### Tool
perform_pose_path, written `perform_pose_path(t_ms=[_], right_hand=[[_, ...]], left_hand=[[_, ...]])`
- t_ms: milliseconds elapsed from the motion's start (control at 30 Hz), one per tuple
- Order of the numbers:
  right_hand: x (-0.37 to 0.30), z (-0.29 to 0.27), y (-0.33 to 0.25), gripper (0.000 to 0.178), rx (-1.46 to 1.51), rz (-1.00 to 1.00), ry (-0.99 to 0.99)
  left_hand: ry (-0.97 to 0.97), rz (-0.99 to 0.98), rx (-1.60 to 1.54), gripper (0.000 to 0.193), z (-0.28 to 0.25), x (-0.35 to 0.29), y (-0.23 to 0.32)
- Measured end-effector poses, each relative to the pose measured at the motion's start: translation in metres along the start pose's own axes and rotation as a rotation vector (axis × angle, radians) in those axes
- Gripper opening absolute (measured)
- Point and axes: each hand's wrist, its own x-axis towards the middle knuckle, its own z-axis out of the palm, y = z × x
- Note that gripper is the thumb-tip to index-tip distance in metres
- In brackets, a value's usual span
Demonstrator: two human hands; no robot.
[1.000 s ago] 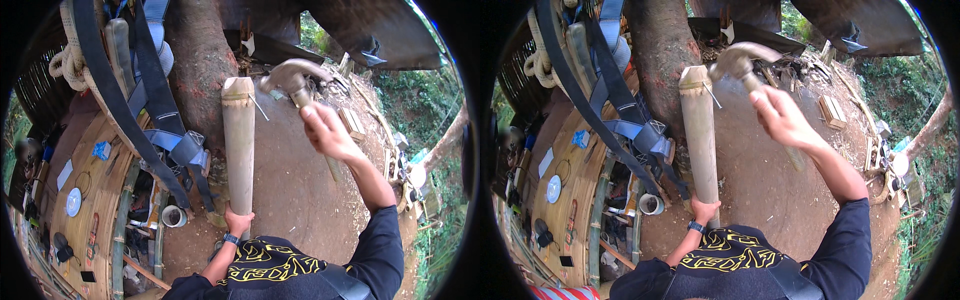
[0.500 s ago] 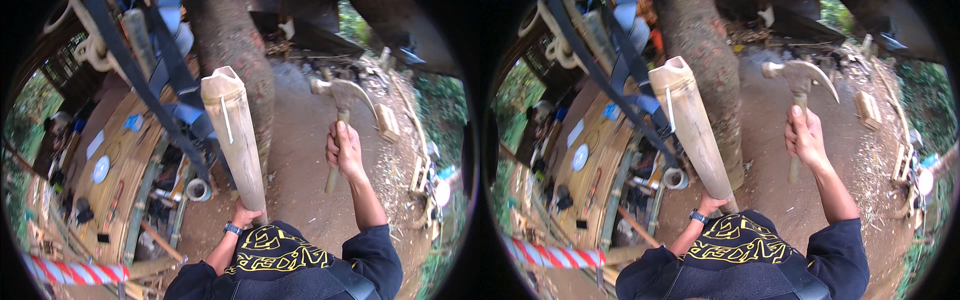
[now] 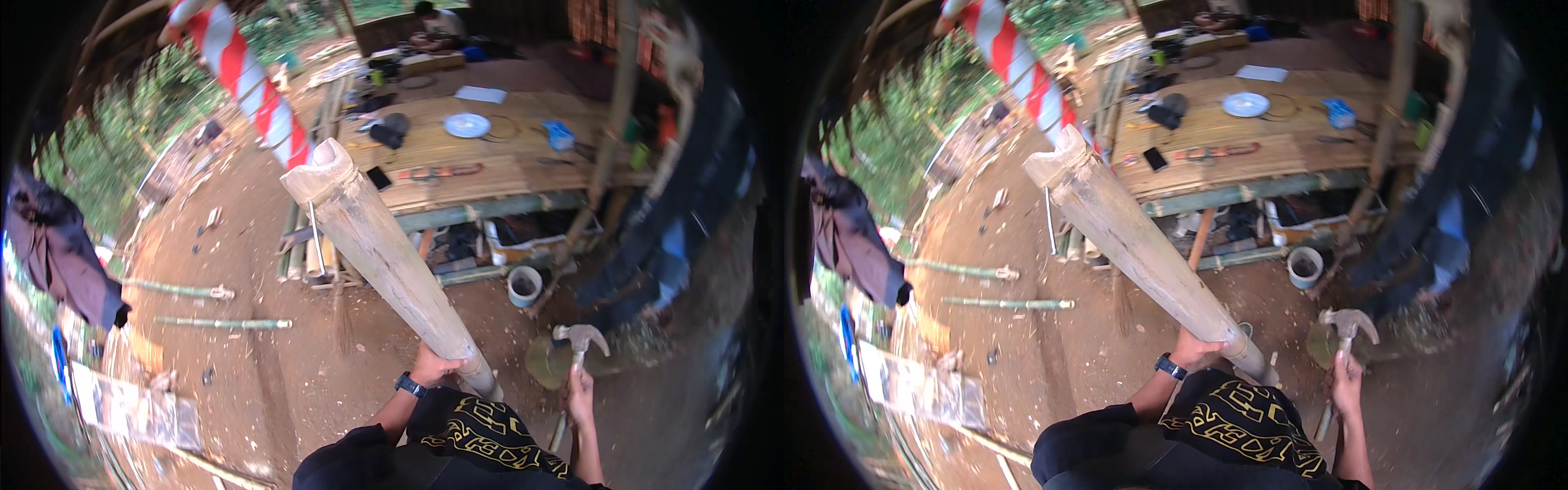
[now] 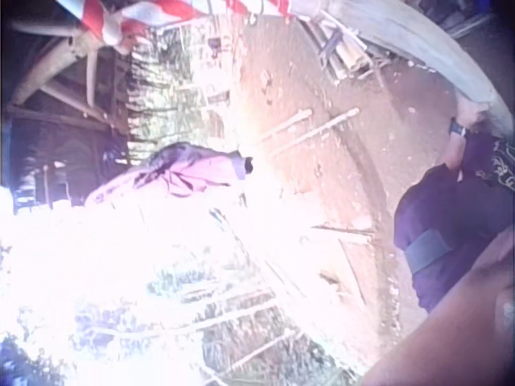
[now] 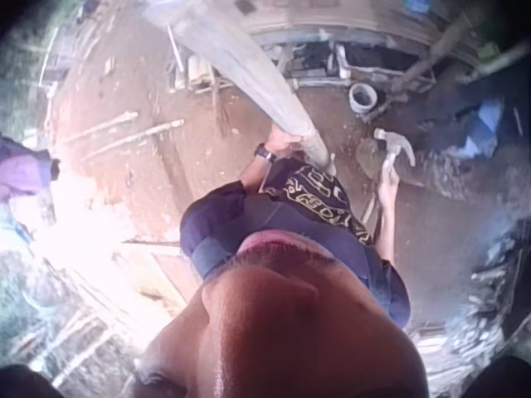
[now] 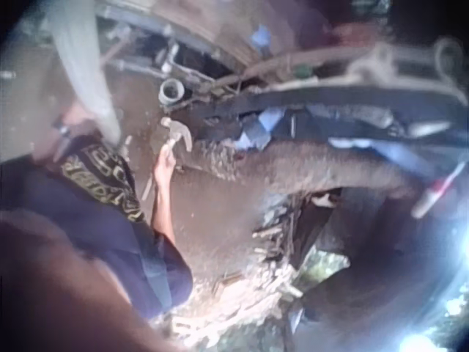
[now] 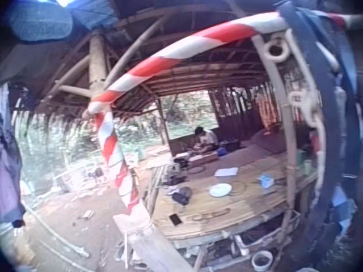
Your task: The person uses a hammer and chisel to carve a long piece of wood, repeatedly striking the chisel to shape the material. They then switch to a smaller stick, using the hammer to split and shape it on the ground.
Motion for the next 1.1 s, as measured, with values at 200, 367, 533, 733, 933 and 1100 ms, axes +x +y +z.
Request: perform_pose_path(t_ms=[200,367,533,733,933,1100], right_hand=[[0.089,0.091,-0.034,0.035,-0.047,0.069,-0.269],[0.165,0.173,-0.071,0.034,-0.01,0.016,-0.221],[0.216,0.195,-0.106,0.035,0.103,-0.041,-0.014],[0.28,0.207,-0.162,0.031,0.167,-0.024,0.171],[0.366,0.147,-0.162,0.036,0.054,-0.128,0.488],[0.515,0.086,-0.14,0.041,-0.736,-0.175,0.736]], left_hand=[[0.171,0.039,-0.072,0.068,-0.078,0.068,0.003],[0.061,0.17,-0.152,0.067,-0.141,0.165,0.01],[0.025,0.312,-0.087,0.066,-0.149,0.256,0.054],[0.223,0.135,-0.215,0.053,-0.153,0.334,0.044],[0.107,0.441,-0.374,0.076,-0.119,0.387,0.082],[0.187,0.487,-0.335,0.081,-0.113,0.41,0.132]])
